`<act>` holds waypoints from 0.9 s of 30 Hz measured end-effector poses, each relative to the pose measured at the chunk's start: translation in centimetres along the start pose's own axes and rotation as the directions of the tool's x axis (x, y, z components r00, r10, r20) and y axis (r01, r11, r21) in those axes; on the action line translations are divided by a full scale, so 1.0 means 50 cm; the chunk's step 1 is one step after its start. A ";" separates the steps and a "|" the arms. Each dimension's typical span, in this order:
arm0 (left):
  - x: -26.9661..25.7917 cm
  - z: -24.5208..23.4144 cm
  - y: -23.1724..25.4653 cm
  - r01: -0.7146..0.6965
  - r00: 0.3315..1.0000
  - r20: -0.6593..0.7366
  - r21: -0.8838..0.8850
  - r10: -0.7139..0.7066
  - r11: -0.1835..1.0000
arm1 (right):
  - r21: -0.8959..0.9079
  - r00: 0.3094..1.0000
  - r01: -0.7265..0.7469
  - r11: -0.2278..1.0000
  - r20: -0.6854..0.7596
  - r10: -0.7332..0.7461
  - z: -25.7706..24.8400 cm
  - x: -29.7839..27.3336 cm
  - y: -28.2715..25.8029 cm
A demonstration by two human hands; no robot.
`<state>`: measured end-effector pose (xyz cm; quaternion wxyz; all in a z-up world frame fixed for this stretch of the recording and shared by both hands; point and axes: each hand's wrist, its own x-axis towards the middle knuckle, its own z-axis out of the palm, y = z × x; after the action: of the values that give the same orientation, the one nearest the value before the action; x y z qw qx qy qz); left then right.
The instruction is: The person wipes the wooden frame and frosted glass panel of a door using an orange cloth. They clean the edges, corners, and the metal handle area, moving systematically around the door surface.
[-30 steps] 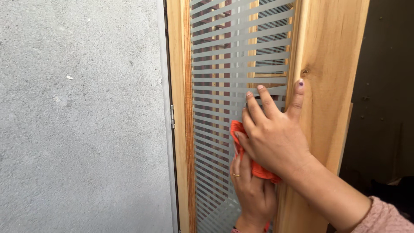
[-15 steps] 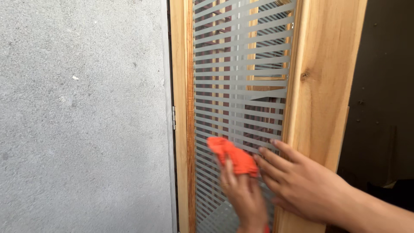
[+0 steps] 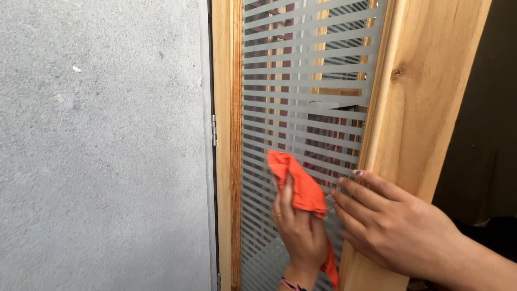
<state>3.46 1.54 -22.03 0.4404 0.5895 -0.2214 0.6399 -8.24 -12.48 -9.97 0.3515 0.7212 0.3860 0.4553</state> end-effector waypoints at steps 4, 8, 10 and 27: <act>-0.007 -0.002 -0.063 0.141 0.990 0.000 0.103 -0.141 0.985 | 0.025 0.999 -0.031 0.999 0.017 0.030 0.001 -0.002 -0.006; -0.006 -0.022 -0.076 0.421 0.907 -0.028 0.011 -0.421 0.907 | 0.017 0.998 -0.055 0.998 0.007 0.055 -0.001 -0.003 -0.016; -0.004 -0.016 -0.041 0.386 0.921 -0.048 0.001 -0.386 0.922 | 0.010 0.998 -0.057 0.998 -0.010 0.057 -0.003 0.000 -0.014; -0.048 -0.022 -0.106 0.207 0.976 0.127 -0.270 -0.179 0.940 | 0.191 0.973 0.003 0.982 -0.225 0.041 -0.036 0.014 -0.009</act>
<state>7.01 4.40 -25.80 0.5687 0.5711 -0.2730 0.5252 -9.83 -11.40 -9.46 0.2300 0.6981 0.4585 0.4996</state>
